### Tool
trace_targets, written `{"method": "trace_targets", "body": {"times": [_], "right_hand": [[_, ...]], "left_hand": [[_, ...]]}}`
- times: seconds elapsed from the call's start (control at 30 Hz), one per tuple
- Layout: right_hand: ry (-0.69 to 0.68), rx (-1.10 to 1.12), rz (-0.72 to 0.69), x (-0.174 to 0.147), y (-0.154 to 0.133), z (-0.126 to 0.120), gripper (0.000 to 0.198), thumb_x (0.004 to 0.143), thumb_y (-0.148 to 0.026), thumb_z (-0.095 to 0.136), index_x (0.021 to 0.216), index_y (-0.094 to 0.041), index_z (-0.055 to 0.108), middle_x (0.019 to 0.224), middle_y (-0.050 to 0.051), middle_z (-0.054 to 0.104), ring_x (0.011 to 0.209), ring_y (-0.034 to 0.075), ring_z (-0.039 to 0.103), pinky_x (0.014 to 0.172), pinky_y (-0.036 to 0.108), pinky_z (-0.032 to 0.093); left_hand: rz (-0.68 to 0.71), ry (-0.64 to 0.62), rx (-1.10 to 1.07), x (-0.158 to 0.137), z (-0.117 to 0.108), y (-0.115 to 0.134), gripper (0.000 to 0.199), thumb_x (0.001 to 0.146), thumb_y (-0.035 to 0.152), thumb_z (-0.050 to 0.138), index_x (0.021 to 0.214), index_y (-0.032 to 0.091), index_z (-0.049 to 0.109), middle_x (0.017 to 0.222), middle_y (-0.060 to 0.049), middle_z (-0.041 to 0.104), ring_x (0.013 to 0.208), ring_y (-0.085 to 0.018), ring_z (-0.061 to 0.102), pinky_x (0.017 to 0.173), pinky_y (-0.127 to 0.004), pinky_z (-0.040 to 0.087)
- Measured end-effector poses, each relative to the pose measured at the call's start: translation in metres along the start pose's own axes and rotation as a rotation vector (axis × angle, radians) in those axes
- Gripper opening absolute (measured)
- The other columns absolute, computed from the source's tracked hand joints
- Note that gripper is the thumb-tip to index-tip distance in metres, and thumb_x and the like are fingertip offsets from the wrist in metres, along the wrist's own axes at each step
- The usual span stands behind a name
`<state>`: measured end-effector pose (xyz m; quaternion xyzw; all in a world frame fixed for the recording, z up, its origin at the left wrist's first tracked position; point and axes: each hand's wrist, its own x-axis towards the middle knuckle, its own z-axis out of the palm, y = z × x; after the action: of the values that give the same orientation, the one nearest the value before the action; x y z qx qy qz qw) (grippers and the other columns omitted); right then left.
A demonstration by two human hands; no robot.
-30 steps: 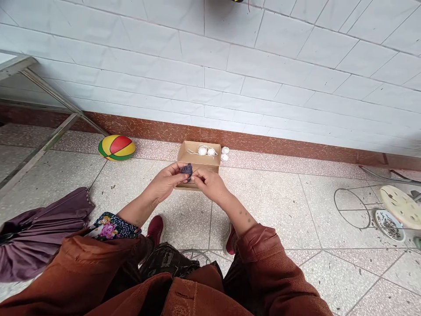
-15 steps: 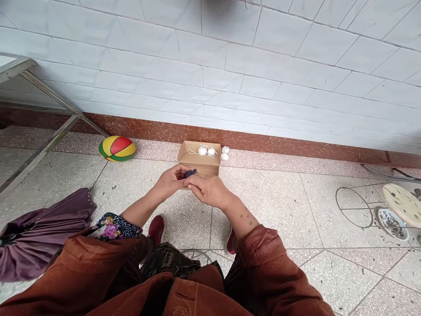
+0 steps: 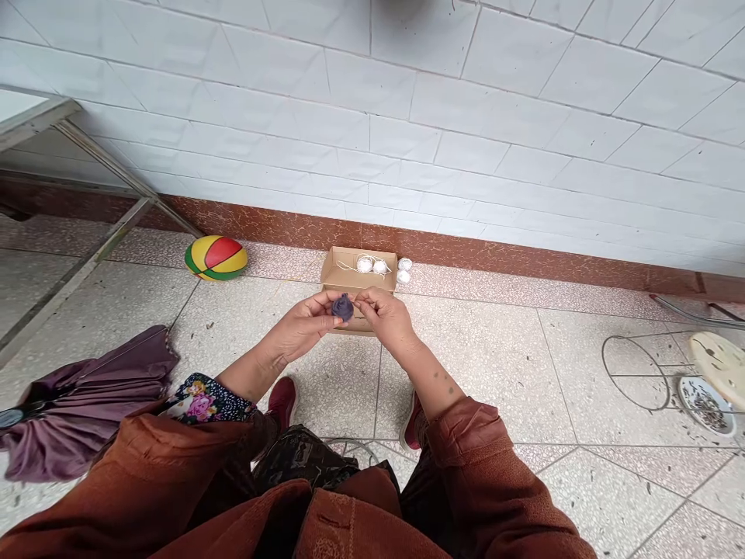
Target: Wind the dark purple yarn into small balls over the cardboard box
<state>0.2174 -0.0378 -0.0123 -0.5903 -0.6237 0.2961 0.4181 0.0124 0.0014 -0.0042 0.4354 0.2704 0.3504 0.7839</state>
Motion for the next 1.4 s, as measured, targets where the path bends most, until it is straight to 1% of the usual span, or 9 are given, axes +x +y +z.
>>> {"method": "trace_targets", "body": {"times": [0.17, 0.33, 0.43, 0.6, 0.83, 1.0, 1.1, 1.27, 1.4], "right_hand": [[-0.076, -0.052, -0.063, -0.004, -0.001, 0.005, 0.012, 0.102, -0.023, 0.066, 0.097, -0.026, 0.077, 0.103, 0.004, 0.081, 0.098, 0.022, 0.073, 0.089, 0.034, 0.056], [-0.218, 0.069, -0.093, -0.007, -0.008, 0.003, 0.01, 0.103, -0.027, 0.068, 0.101, -0.023, 0.077, 0.094, 0.002, 0.078, 0.079, 0.016, 0.068, 0.075, 0.029, 0.053], [-0.24, 0.076, -0.192, -0.006, -0.012, 0.0, 0.009, 0.103, -0.029, 0.072, 0.099, -0.024, 0.078, 0.093, 0.002, 0.076, 0.083, 0.017, 0.068, 0.078, 0.031, 0.054], [-0.136, -0.004, -0.253, 0.001, -0.008, -0.004, 0.01, 0.103, -0.028, 0.076, 0.094, -0.027, 0.081, 0.092, 0.003, 0.074, 0.088, 0.02, 0.067, 0.083, 0.035, 0.055], [-0.005, -0.012, -0.115, 0.005, 0.003, -0.001, 0.013, 0.102, -0.024, 0.071, 0.091, -0.025, 0.076, 0.087, 0.002, 0.07, 0.082, 0.02, 0.065, 0.078, 0.034, 0.054], [-0.029, -0.017, -0.142, 0.002, 0.005, 0.006, 0.015, 0.103, -0.025, 0.064, 0.091, -0.024, 0.073, 0.093, 0.005, 0.075, 0.087, 0.022, 0.069, 0.082, 0.035, 0.056], [-0.033, -0.025, -0.191, 0.0, 0.003, 0.007, 0.014, 0.105, -0.026, 0.061, 0.096, -0.024, 0.073, 0.095, 0.005, 0.076, 0.089, 0.022, 0.07, 0.084, 0.034, 0.057], [-0.137, -0.072, -0.32, -0.006, -0.004, 0.009, 0.015, 0.109, -0.024, 0.059, 0.106, -0.025, 0.074, 0.101, 0.004, 0.078, 0.097, 0.021, 0.072, 0.089, 0.034, 0.057], [-0.198, -0.171, -0.37, -0.009, -0.01, 0.01, 0.016, 0.11, -0.022, 0.058, 0.106, -0.025, 0.073, 0.101, 0.005, 0.075, 0.096, 0.021, 0.07, 0.087, 0.033, 0.056]], "left_hand": [[-0.01, 0.176, -0.024, 0.004, -0.008, 0.001, 0.042, 0.07, 0.026, 0.097, 0.109, 0.02, 0.08, 0.104, -0.003, 0.078, 0.093, -0.016, 0.07, 0.091, -0.033, 0.056], [0.001, 0.241, 0.192, 0.006, -0.013, -0.001, 0.044, 0.068, 0.026, 0.093, 0.108, 0.018, 0.076, 0.102, -0.003, 0.077, 0.089, -0.015, 0.068, 0.085, -0.031, 0.054], [0.035, 0.216, 0.371, 0.005, -0.012, -0.003, 0.05, 0.066, 0.025, 0.094, 0.109, 0.018, 0.071, 0.1, -0.002, 0.075, 0.086, -0.015, 0.067, 0.083, -0.032, 0.052], [0.084, 0.056, 0.487, -0.002, -0.007, -0.004, 0.076, 0.072, 0.02, 0.088, 0.141, 0.023, 0.058, 0.097, 0.001, 0.07, 0.083, -0.015, 0.065, 0.075, -0.03, 0.046], [0.042, -0.125, 0.167, -0.006, -0.005, 0.001, 0.069, 0.075, 0.025, 0.094, 0.14, 0.028, 0.071, 0.11, -0.003, 0.075, 0.094, -0.016, 0.067, 0.086, -0.032, 0.049], [0.029, 0.004, -0.057, -0.004, -0.002, 0.002, 0.049, 0.069, 0.026, 0.102, 0.114, 0.026, 0.083, 0.112, -0.003, 0.08, 0.102, -0.017, 0.07, 0.095, -0.032, 0.051], [0.029, 0.104, -0.1, -0.003, -0.005, 0.002, 0.049, 0.065, 0.026, 0.104, 0.109, 0.025, 0.083, 0.105, -0.002, 0.079, 0.096, -0.016, 0.069, 0.088, -0.029, 0.051], [0.035, 0.281, -0.022, 0.0, -0.009, 0.0, 0.051, 0.066, 0.032, 0.103, 0.11, 0.023, 0.079, 0.094, 0.001, 0.074, 0.077, -0.01, 0.06, 0.067, -0.023, 0.043], [0.043, 0.264, 0.092, -0.001, -0.008, -0.001, 0.049, 0.072, 0.034, 0.098, 0.114, 0.021, 0.075, 0.093, 0.001, 0.073, 0.076, -0.011, 0.061, 0.071, -0.025, 0.048]]}}
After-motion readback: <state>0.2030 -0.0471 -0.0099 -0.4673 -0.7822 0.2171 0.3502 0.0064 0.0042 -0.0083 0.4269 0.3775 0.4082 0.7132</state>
